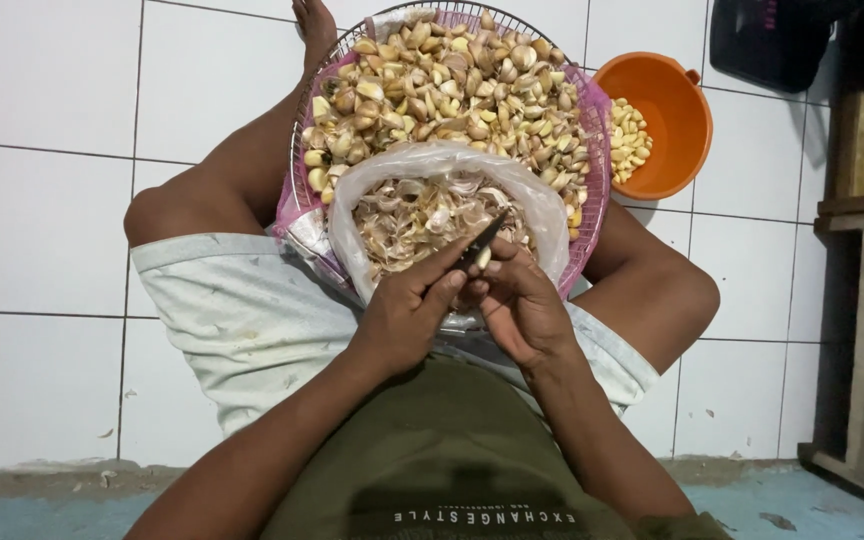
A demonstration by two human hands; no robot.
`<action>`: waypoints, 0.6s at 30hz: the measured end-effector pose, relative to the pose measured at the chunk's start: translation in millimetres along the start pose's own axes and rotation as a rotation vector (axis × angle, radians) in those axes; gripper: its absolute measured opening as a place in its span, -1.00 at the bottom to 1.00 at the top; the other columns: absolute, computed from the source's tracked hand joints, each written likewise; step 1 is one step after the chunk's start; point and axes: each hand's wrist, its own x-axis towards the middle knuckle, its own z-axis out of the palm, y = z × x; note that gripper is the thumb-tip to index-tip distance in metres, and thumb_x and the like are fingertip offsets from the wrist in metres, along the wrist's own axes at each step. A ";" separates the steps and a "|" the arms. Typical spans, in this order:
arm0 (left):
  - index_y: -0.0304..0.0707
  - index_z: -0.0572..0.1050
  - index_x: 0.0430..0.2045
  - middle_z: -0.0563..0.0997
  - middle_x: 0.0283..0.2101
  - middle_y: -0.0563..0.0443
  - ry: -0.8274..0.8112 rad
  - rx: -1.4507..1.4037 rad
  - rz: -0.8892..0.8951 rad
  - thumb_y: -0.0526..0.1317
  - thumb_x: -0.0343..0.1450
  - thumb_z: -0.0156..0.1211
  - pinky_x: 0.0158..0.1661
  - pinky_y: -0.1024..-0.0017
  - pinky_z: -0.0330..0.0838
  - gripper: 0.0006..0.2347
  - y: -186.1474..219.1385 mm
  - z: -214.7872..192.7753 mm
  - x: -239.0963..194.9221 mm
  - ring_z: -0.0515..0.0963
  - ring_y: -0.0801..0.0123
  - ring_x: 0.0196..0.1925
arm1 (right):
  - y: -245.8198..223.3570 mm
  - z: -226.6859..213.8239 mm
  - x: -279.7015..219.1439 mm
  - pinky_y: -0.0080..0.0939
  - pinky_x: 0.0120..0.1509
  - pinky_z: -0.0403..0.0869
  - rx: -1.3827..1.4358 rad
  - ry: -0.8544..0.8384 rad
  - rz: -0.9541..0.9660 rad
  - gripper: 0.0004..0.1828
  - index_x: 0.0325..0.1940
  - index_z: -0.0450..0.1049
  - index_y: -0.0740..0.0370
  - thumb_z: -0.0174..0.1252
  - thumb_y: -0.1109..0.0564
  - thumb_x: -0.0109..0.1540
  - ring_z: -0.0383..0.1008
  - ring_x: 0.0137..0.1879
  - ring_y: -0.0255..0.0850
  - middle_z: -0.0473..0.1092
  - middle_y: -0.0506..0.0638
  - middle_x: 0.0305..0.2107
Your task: The person sits on the floor and peels garlic cloves using a small knife. They pick cloves from a large basket, peel the skin, and place the peeled cloves into an orange bowl while discarding the skins into a plastic bag.
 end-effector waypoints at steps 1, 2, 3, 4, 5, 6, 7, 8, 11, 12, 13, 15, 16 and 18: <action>-0.08 0.44 0.26 0.67 0.06 -0.23 0.000 0.001 0.001 -0.18 0.55 0.04 0.10 0.10 0.50 -0.65 3.9 -0.7 0.4 0.60 -0.03 0.16 | -1.5 6.6 -3.0 -0.42 -0.11 0.46 0.000 -0.001 0.000 -0.71 0.00 0.52 0.29 0.13 0.38 0.20 0.52 -0.17 -0.19 0.49 0.10 -0.31; -0.08 0.44 0.26 0.67 0.03 -0.27 -0.005 0.014 0.006 -0.18 0.55 0.04 0.05 0.09 0.53 -0.65 7.5 -1.4 0.8 0.64 -0.03 0.09 | -2.8 13.0 -6.0 -0.42 -0.11 0.47 -0.024 0.003 -0.035 -0.71 0.01 0.51 0.30 0.16 0.36 0.20 0.52 -0.17 -0.21 0.49 0.08 -0.31; -0.08 0.43 0.27 0.68 0.00 -0.31 -0.011 0.025 0.011 -0.19 0.54 0.04 -0.01 0.08 0.55 -0.65 11.0 -1.8 1.1 0.68 -0.03 0.02 | -4.2 19.1 -9.5 -0.42 -0.10 0.47 -0.048 0.009 -0.071 -0.71 0.02 0.50 0.32 0.20 0.34 0.20 0.52 -0.16 -0.24 0.49 0.06 -0.30; -0.08 0.43 0.27 0.68 0.00 -0.31 -0.013 0.024 0.010 -0.19 0.54 0.04 -0.01 0.08 0.55 -0.65 10.8 -1.3 0.5 0.68 -0.03 0.02 | -3.2 15.9 -9.2 -0.42 -0.10 0.47 -0.049 0.011 -0.071 -0.71 0.02 0.50 0.32 0.20 0.34 0.20 0.52 -0.16 -0.24 0.49 0.06 -0.30; -0.09 0.44 0.26 0.62 0.10 -0.28 -0.010 0.025 0.003 -0.18 0.54 0.04 0.08 0.05 0.48 -0.65 10.9 -0.8 -0.4 0.59 -0.10 0.14 | -2.2 12.8 -9.2 -0.36 -0.10 0.49 -0.092 0.033 -0.113 -0.69 0.04 0.50 0.36 0.20 0.36 0.20 0.52 -0.16 -0.20 0.47 0.09 -0.29; -0.11 0.45 0.25 0.57 0.20 -0.26 -0.007 0.026 -0.003 -0.17 0.54 0.05 0.18 0.01 0.41 -0.65 11.2 -0.3 -1.5 0.49 -0.16 0.26 | -1.2 9.8 -9.3 -0.30 -0.10 0.50 -0.136 0.056 -0.154 -0.67 0.07 0.49 0.41 0.20 0.39 0.21 0.51 -0.17 -0.16 0.46 0.12 -0.29; -0.11 0.45 0.25 0.57 0.20 -0.26 -0.005 0.028 -0.001 -0.17 0.54 0.05 0.18 0.01 0.41 -0.65 11.8 -2.9 0.7 0.49 -0.16 0.26 | 0.3 4.9 -7.3 -0.30 -0.10 0.50 -0.136 0.053 -0.155 -0.67 0.07 0.49 0.41 0.20 0.39 0.21 0.51 -0.17 -0.16 0.46 0.12 -0.29; -0.16 0.42 0.26 0.54 0.22 -0.31 0.012 0.022 -0.010 -0.17 0.55 0.02 0.21 -0.01 0.37 -0.65 12.4 -5.4 2.9 0.47 -0.19 0.28 | 1.8 0.0 -5.2 -0.31 -0.10 0.50 -0.138 0.047 -0.170 -0.67 0.07 0.49 0.44 0.20 0.40 0.20 0.51 -0.14 -0.14 0.44 0.14 -0.27; -0.21 0.35 0.31 0.48 0.27 -0.37 -0.024 0.003 -0.031 -0.19 0.55 0.02 0.25 -0.05 0.32 -0.61 21.8 -8.9 2.5 0.42 -0.23 0.32 | -0.5 2.2 -7.7 -0.29 -0.11 0.53 -0.141 0.059 -0.194 -0.67 0.04 0.48 0.43 0.22 0.41 0.18 0.53 -0.13 -0.10 0.43 0.14 -0.27; -0.21 0.31 0.34 0.44 0.30 -0.38 -0.076 -0.009 -0.041 -0.21 0.53 0.04 0.27 -0.06 0.30 -0.58 26.1 -10.0 1.7 0.39 -0.23 0.34 | -2.1 6.1 -9.1 -0.27 -0.12 0.55 -0.140 0.074 -0.203 -0.67 0.02 0.47 0.40 0.24 0.43 0.16 0.55 -0.15 -0.08 0.42 0.12 -0.28; -0.21 0.31 0.34 0.44 0.30 -0.38 -0.075 -0.009 -0.044 -0.21 0.53 0.04 0.27 -0.06 0.30 -0.58 27.9 -10.8 1.5 0.39 -0.23 0.34 | -2.0 5.9 -10.0 -0.27 -0.12 0.55 -0.140 0.075 -0.200 -0.67 0.02 0.47 0.40 0.24 0.43 0.16 0.55 -0.15 -0.08 0.42 0.12 -0.28; -0.29 -0.05 0.48 0.55 -0.58 -0.15 -0.259 -0.168 -0.128 -0.19 0.56 -0.07 -0.34 0.33 0.50 -0.44 31.8 -12.9 2.6 0.46 0.30 -0.58 | -2.6 6.5 -9.8 -0.20 -0.11 0.54 -0.132 0.055 -0.204 -0.73 -0.05 0.48 0.43 0.24 0.45 0.17 0.55 -0.19 -0.06 0.41 0.12 -0.32; -0.29 -0.05 0.48 0.55 -0.58 -0.15 -0.257 -0.168 -0.127 -0.19 0.56 -0.07 -0.34 0.33 0.50 -0.44 21.5 -9.6 2.9 0.46 0.30 -0.58 | -2.0 8.0 -10.0 -0.20 -0.11 0.54 -0.132 0.052 -0.203 -0.73 -0.05 0.48 0.43 0.24 0.45 0.17 0.55 -0.19 -0.06 0.41 0.12 -0.32; -0.18 0.11 0.46 0.46 -0.73 -0.02 -0.239 -0.403 -0.105 -0.25 0.57 -0.05 -0.59 0.63 0.29 -0.52 0.9 -1.0 3.5 0.35 0.51 -0.73 | -2.0 9.7 -12.8 -0.19 -0.16 0.55 -0.083 0.060 -0.177 -0.80 -0.09 0.45 0.39 0.24 0.39 0.21 0.54 -0.27 -0.06 0.40 0.13 -0.36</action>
